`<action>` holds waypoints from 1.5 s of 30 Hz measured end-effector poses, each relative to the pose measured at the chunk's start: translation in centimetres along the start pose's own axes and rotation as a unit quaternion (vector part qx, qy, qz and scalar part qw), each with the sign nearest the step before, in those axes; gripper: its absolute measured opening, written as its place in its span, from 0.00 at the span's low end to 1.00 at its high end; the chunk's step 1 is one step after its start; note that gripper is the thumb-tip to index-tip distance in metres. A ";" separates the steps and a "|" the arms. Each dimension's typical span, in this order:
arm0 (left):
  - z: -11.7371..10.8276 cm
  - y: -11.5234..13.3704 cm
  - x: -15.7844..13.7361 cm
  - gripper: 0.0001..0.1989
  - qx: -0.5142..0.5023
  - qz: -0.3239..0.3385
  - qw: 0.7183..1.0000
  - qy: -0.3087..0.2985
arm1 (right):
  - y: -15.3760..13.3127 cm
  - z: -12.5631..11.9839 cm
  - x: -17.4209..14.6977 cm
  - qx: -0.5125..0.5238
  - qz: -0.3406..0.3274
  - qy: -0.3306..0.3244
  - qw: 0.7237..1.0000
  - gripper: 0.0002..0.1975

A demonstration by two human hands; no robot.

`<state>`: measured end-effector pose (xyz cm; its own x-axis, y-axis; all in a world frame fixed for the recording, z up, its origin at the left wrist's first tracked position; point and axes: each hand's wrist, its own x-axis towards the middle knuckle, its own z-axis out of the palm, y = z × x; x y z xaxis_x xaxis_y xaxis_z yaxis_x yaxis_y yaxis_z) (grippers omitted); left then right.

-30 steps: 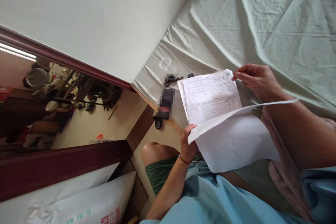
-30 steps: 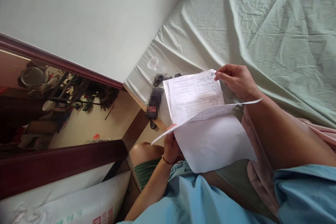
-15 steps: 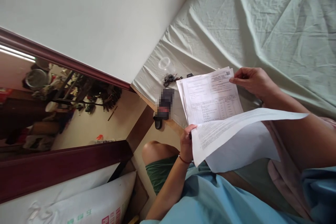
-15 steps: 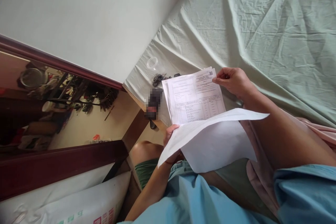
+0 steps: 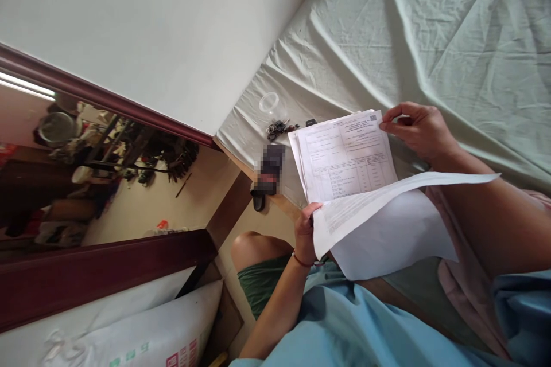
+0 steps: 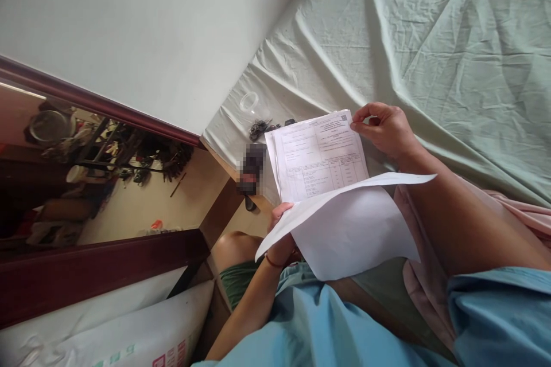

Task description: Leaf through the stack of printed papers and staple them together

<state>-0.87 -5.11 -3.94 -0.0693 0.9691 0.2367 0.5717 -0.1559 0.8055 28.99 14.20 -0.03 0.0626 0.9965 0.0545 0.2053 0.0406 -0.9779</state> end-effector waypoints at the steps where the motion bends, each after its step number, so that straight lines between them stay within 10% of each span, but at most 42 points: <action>1: 0.0 0.0 0.0 0.18 -0.001 0.001 1.000 0.001 | -0.1 0.0 -0.1 0.030 -0.001 -0.013 0.999 0.07; 10: -0.1 0.2 -0.1 0.18 0.002 -0.019 1.000 -0.004 | 0.3 0.3 0.1 -0.056 -0.017 -0.033 0.998 0.11; 20: -0.1 0.0 -0.1 0.18 0.001 -0.010 1.000 -0.004 | 0.0 0.1 -0.2 0.172 -0.037 -0.054 0.983 0.11; 35: -0.3 0.9 0.4 0.18 -0.012 -0.023 1.000 -0.014 | -0.6 -0.1 -0.6 0.148 -0.023 -0.067 0.986 0.12; 45: 0.5 -1.3 -0.6 0.22 -0.039 -0.045 0.998 0.017 | -1.1 -2.2 -1.2 0.371 -0.005 -0.207 0.905 0.13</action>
<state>-1.14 -5.43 -5.38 -0.1462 0.9729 0.1791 0.4959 -0.0846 0.8643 30.85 12.80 1.46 -0.3382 0.9315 0.1341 -0.5178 -0.0651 -0.8530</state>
